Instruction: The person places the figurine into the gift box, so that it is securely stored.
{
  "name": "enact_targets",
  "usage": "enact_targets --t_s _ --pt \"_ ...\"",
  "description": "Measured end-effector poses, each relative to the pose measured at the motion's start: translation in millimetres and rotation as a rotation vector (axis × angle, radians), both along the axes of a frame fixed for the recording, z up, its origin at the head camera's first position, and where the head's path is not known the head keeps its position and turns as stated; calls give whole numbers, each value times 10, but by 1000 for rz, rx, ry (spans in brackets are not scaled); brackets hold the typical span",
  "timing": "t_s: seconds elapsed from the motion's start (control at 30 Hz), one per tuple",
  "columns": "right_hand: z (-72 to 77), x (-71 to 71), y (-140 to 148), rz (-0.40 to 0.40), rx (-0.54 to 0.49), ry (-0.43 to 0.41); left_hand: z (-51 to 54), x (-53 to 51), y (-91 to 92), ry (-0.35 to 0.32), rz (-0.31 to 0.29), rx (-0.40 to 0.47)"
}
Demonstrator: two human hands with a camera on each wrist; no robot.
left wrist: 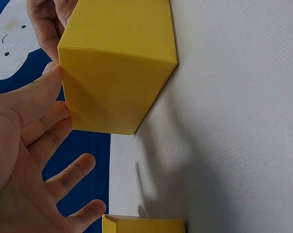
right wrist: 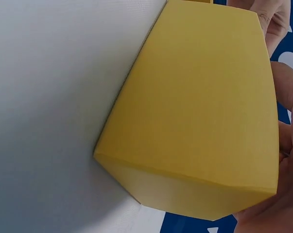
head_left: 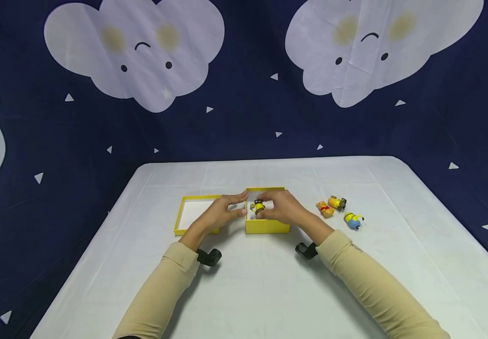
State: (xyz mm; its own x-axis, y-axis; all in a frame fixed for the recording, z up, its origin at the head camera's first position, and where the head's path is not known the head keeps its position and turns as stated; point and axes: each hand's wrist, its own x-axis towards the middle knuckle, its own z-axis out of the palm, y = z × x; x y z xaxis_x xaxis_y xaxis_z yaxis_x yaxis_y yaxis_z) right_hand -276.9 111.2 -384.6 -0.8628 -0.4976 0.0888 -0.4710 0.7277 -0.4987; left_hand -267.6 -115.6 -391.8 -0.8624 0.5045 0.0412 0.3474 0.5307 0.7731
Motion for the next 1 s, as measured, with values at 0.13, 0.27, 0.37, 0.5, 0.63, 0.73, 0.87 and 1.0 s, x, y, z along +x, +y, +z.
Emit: enact_targets --t_s 0.13,0.27,0.37,0.5,0.63,0.73,0.87,1.0 --pt "1 -4 -26 3 7 -1 -2 1 -8 -1 -3 5" --pt "-20 -20 -41 7 18 12 -3 -3 -7 0 -4 8" --pt "-44 -35 -45 7 26 17 -2 -5 -6 -4 -4 5" --pt "-65 -55 -48 3 34 15 -1 -10 -2 -2 -3 -1" --pt "-66 -67 -57 4 60 16 -1 -12 0 0 1 -3" --pt "-59 -77 -68 15 93 13 -4 -13 1 1 1 -3" --pt "-33 -85 -83 36 128 -4 -11 -16 3 1 5 -5" --pt "-7 -94 -103 46 145 -29 -12 -14 4 -7 10 -7"
